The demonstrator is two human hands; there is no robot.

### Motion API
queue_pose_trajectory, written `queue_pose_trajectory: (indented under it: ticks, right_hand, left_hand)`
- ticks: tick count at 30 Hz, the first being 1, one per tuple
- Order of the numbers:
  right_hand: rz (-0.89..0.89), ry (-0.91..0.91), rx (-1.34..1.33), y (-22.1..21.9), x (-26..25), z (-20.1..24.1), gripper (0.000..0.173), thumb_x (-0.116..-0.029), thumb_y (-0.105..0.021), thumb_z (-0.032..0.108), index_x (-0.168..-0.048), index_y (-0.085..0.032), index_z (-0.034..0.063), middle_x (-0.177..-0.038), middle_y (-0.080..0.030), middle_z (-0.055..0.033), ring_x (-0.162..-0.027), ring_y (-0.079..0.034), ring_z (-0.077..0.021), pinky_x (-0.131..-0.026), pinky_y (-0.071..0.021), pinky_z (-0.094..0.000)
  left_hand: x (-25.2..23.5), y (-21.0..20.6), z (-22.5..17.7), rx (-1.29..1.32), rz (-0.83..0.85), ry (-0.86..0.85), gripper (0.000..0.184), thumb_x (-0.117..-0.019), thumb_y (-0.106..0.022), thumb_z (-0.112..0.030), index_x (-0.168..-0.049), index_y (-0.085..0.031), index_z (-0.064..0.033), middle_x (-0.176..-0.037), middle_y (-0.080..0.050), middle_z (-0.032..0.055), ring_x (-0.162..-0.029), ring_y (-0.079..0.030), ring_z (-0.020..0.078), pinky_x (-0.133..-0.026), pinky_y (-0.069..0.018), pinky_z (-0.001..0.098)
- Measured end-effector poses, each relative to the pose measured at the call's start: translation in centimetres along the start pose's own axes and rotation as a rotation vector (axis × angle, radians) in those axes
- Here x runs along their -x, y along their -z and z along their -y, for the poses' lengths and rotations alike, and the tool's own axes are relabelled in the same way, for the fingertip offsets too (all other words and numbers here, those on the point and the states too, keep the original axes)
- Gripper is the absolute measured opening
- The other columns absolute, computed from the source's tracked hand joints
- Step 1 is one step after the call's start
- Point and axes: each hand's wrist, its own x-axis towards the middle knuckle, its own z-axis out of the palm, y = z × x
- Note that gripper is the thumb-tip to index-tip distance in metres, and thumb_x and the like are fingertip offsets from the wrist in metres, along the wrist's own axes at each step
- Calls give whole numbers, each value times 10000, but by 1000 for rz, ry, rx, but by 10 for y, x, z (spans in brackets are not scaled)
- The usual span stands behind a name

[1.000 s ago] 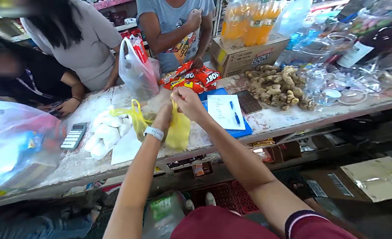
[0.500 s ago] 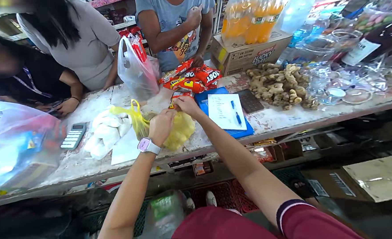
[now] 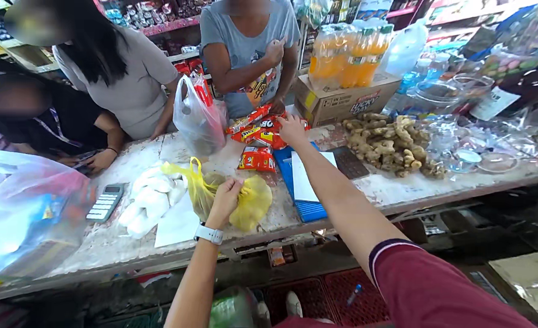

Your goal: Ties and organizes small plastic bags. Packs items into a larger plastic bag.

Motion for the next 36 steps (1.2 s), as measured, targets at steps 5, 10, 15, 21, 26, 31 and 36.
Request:
queue_pose_trajectory:
  ticks: [5, 10, 15, 21, 26, 31, 36]
  right_hand:
    - [269, -34, 142, 8, -30, -46, 461, -973, -689, 251, -1414, -629, 130, -1553, -451, -245, -1458, -336, -520, -1060, -270, -800]
    - [226, -91, 156, 18, -39, -15, 290, -933, -677, 121, -1166, -711, -49, -1352, -579, -335, -1339, -457, -556, -1054, -317, -778]
    - [377, 106, 78, -23, -61, 15, 371, -1083, -462, 254, -1344, -683, 108, -1455, -585, -184, -1417, -450, -436, -1123, -253, -741]
    - [225, 140, -39, -22, -49, 47, 462, -1051, -554, 235, -1444, -541, -6, -1499, -480, -291, -1412, -418, -495, -1109, -301, -719]
    - [483, 271, -529, 46, 100, 125, 297, -1037, -617, 274, -1066, -700, -10, -867, -698, -147, -709, -661, -236, -685, -561, -446]
    - [193, 392, -514, 14, 193, 134, 354, -1021, -592, 130, -1322, -649, -47, -1061, -721, -232, -942, -706, -340, -891, -563, -473]
    - [72, 475, -180, 25, 197, 130, 282, -1022, -543, 31, -1248, -670, -79, -1034, -685, -269, -970, -697, -431, -821, -579, -547]
  left_hand:
    - [6, -5, 2, 139, -15, 14, 222, -1092, -479, -179, -981, -617, -44, -676, -544, -42, -463, -399, -1, -426, -333, 157]
    - [9, -8, 6, 220, -22, -4, 217, -1089, -470, -149, -957, -614, -55, -656, -549, -56, -446, -372, -17, -416, -312, 147]
    - [8, -11, 6, 232, -34, -16, 226, -1088, -478, -156, -942, -619, -58, -651, -562, -52, -451, -387, -15, -422, -314, 148]
    - [9, -10, 8, 302, -70, 30, 234, -1087, -488, -162, -952, -632, -36, -649, -576, -31, -434, -366, -13, -409, -298, 147]
    - [5, -9, 1, 595, -194, 174, 194, -1083, -473, -142, -988, -600, -30, -588, -473, -50, -417, -329, -6, -397, -290, 143]
    - [3, -21, 2, 540, -248, 159, 169, -1063, -537, -156, -955, -623, -58, -587, -468, -50, -426, -327, -1, -411, -281, 148]
    - [5, -26, 1, -16, -233, -54, 208, -1062, -562, -237, -1055, -675, -63, -802, -628, 3, -590, -489, 31, -551, -416, 209]
